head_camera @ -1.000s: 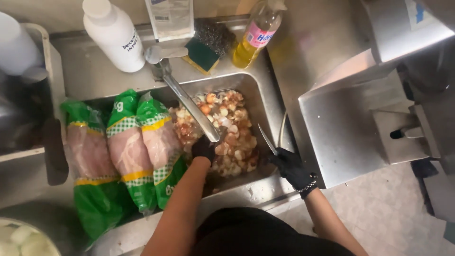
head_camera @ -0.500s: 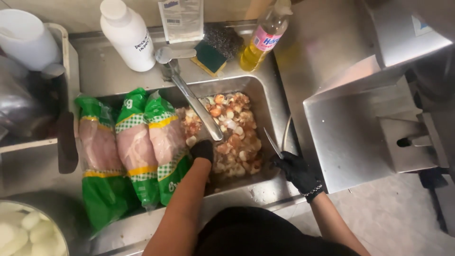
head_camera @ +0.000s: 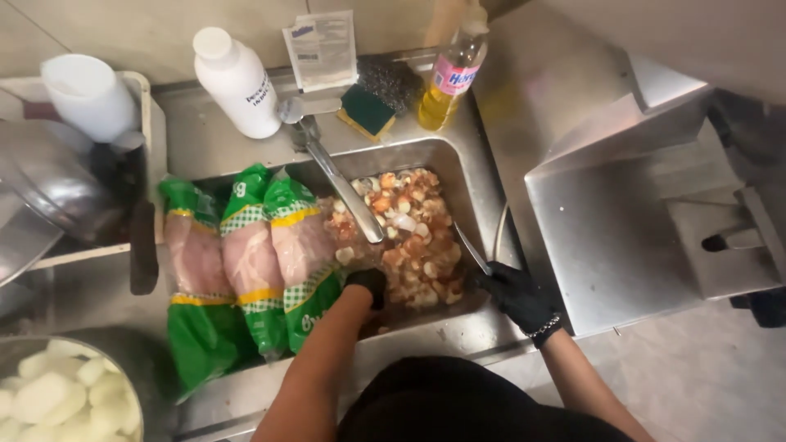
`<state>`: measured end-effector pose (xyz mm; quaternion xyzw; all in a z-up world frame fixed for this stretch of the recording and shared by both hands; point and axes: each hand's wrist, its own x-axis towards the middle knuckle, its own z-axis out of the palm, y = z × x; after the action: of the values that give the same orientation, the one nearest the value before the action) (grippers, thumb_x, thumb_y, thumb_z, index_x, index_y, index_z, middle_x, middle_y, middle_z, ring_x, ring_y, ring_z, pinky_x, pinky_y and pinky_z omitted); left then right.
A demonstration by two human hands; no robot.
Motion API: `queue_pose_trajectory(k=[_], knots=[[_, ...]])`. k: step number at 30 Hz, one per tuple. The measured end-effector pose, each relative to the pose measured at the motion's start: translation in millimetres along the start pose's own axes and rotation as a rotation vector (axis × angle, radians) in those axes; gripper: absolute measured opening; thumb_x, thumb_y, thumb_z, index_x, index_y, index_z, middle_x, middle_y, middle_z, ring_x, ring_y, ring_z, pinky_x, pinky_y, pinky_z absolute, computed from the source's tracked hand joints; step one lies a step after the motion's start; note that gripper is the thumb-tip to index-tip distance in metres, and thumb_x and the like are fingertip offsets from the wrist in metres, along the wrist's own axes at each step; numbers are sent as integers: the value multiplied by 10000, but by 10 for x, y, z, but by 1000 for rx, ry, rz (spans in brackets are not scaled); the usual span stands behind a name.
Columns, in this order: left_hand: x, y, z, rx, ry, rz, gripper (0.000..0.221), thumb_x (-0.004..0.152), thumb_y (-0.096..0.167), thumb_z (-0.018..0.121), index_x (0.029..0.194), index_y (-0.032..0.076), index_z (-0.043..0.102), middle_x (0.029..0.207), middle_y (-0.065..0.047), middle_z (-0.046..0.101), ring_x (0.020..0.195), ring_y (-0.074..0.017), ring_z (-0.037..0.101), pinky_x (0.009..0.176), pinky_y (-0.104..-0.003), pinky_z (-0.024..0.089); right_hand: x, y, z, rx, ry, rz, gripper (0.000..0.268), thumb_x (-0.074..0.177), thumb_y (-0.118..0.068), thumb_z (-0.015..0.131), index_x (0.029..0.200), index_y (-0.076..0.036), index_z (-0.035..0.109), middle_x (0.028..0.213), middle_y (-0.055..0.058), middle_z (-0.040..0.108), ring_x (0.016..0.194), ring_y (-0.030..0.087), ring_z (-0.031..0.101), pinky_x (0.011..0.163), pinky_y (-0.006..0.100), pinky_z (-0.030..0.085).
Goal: Peeling small vegetables with a paring knife and placing them into a metal tray in a kitchen prep area
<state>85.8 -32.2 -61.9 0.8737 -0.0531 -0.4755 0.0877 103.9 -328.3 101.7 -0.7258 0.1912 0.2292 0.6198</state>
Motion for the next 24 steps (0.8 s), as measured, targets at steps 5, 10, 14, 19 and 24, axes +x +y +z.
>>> queue_pose_trajectory(k=[5, 10, 14, 19, 24], knots=[[-492, -101, -375, -183, 96, 38, 690, 937, 565, 586, 1481, 143, 531, 1553, -102, 514, 1464, -300, 455, 1228, -492, 359, -99, -323, -17, 338, -51, 335, 245, 885, -74, 759, 1052, 84, 676, 606, 185, 625, 364, 179, 525, 283, 251, 336], [-814, -260, -341, -621, 383, 116, 678, 1018, 566, 489, 1284, -39, 641, 1381, -262, 625, 1357, -430, 533, 1189, -543, 370, -320, -393, 35, 147, -118, 0, 388, 860, 25, 797, 1205, 107, 640, 687, 224, 670, 429, 102, 535, 363, 199, 365], [-684, -232, -272, -1867, 228, 76, 441, 992, 366, 656, 1292, 43, 658, 1317, -224, 681, 1246, -422, 629, 1039, -540, 510, -341, -535, 131, 48, -110, 141, 315, 886, -190, 787, 1120, 4, 702, 706, 146, 711, 457, 115, 586, 387, 196, 373], [-638, -150, -293, -2397, 188, 212, 469, 938, 143, 746, 1368, 48, 583, 1381, -235, 613, 1248, -450, 614, 995, -584, 556, -66, -148, 22, -460, -125, -31, 509, 803, -416, 871, 1197, -117, 752, 649, 81, 728, 478, 142, 647, 451, 267, 476], [-298, -134, -401, -2677, 264, 313, 357, 931, 104, 742, 1279, 98, 660, 1290, -147, 708, 1257, -415, 641, 1096, -676, 434, -75, -82, 28, 23, -137, -23, 507, 885, 18, 765, 1342, 70, 551, 844, 250, 743, 455, 120, 537, 394, 198, 377]])
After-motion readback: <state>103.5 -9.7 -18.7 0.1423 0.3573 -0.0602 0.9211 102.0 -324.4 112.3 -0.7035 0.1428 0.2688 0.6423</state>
